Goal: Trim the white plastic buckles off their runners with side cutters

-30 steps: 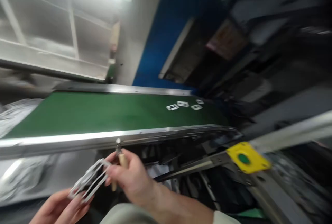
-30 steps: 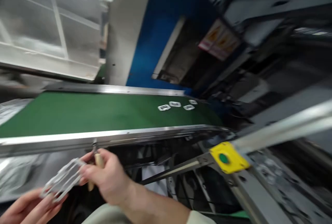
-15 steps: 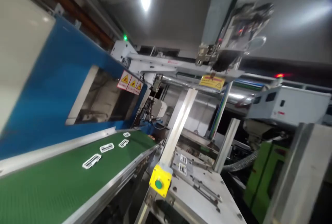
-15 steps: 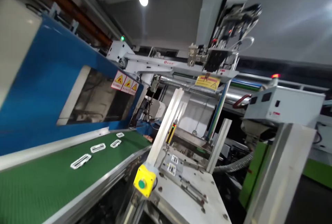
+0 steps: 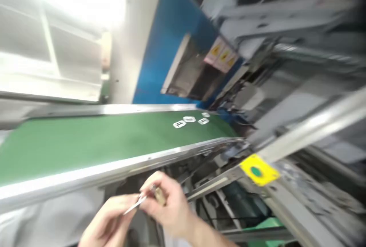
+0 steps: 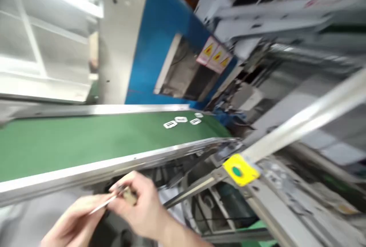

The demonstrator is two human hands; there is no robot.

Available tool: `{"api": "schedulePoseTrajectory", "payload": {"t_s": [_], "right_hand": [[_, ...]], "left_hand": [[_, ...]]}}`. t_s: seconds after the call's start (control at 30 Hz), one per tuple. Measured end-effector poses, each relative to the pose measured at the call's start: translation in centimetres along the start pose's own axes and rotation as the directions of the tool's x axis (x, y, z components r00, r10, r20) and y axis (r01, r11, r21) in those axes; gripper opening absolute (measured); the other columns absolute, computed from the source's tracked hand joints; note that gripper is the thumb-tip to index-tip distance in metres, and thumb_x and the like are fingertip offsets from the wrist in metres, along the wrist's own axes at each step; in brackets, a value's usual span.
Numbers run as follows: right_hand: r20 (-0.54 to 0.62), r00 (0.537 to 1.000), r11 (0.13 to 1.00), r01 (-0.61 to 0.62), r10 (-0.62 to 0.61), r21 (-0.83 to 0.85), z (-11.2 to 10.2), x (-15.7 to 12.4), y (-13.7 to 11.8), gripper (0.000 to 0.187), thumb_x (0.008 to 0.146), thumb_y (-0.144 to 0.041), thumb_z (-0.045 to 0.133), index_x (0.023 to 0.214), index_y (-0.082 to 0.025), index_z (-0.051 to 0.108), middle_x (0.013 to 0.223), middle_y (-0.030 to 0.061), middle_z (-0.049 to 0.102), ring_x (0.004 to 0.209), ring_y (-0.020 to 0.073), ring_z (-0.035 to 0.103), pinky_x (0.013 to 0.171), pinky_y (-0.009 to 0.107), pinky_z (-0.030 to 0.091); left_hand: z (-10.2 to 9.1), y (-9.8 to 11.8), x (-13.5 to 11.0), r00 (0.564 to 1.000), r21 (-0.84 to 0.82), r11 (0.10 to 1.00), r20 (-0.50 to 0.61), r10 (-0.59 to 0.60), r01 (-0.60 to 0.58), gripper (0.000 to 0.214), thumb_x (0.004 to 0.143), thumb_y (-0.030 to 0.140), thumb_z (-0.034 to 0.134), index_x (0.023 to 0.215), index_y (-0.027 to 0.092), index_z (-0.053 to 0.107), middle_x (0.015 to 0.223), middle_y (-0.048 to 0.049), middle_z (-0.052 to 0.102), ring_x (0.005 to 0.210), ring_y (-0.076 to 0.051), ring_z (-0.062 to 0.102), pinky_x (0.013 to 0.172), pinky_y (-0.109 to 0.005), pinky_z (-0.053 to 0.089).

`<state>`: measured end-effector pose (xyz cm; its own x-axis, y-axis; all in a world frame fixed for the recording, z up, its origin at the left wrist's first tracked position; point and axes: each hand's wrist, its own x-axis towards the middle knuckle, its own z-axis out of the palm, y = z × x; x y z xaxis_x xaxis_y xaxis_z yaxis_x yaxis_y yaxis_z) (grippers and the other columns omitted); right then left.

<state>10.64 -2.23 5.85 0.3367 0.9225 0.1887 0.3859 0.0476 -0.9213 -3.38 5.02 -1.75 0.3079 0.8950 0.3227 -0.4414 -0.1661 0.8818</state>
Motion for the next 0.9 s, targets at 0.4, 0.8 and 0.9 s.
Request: {"api": "schedulePoseTrajectory", "payload": {"t_s": [0.4,0.8,0.9], "right_hand": [[0.129,0.990,0.992,0.037,-0.053,0.124,2.1,1.1,-0.9,0.016,0.096,-0.027,0.084,0.108,-0.026,0.073,0.096,-0.0025,0.074,0.083,0.0116,0.068,0.080,0.022,0.056],[0.235,0.972,0.983,-0.049,0.006,0.179,4.2,1.8,-1.0,0.022,0.098,-0.041,0.083,0.107,-0.023,0.073,0.092,0.0002,0.073,0.079,0.0133,0.064,0.074,0.025,0.054],[0.261,0.965,0.976,-0.064,0.009,0.206,4.8,1.9,-1.0,0.022,0.098,-0.041,0.083,0.107,-0.023,0.072,0.092,-0.0002,0.072,0.079,0.0127,0.062,0.073,0.024,0.053]], "left_hand": [[-3.0,3.2,-0.9,0.997,0.023,0.999,-0.068,-0.026,0.028,0.006,0.100,0.027,0.081,0.098,0.031,0.084,0.097,-0.0007,0.086,0.094,-0.014,0.082,0.090,-0.016,0.068],[-5.1,3.8,-2.1,0.988,0.065,0.996,-0.146,-0.047,0.057,0.008,0.099,0.025,0.082,0.100,0.033,0.084,0.098,-0.0016,0.083,0.094,-0.016,0.080,0.086,-0.019,0.068],[-5.5,4.0,-2.4,0.985,0.082,0.994,-0.165,-0.052,0.066,0.007,0.099,0.027,0.081,0.100,0.033,0.084,0.097,-0.0008,0.081,0.093,-0.015,0.078,0.085,-0.017,0.066]]}}
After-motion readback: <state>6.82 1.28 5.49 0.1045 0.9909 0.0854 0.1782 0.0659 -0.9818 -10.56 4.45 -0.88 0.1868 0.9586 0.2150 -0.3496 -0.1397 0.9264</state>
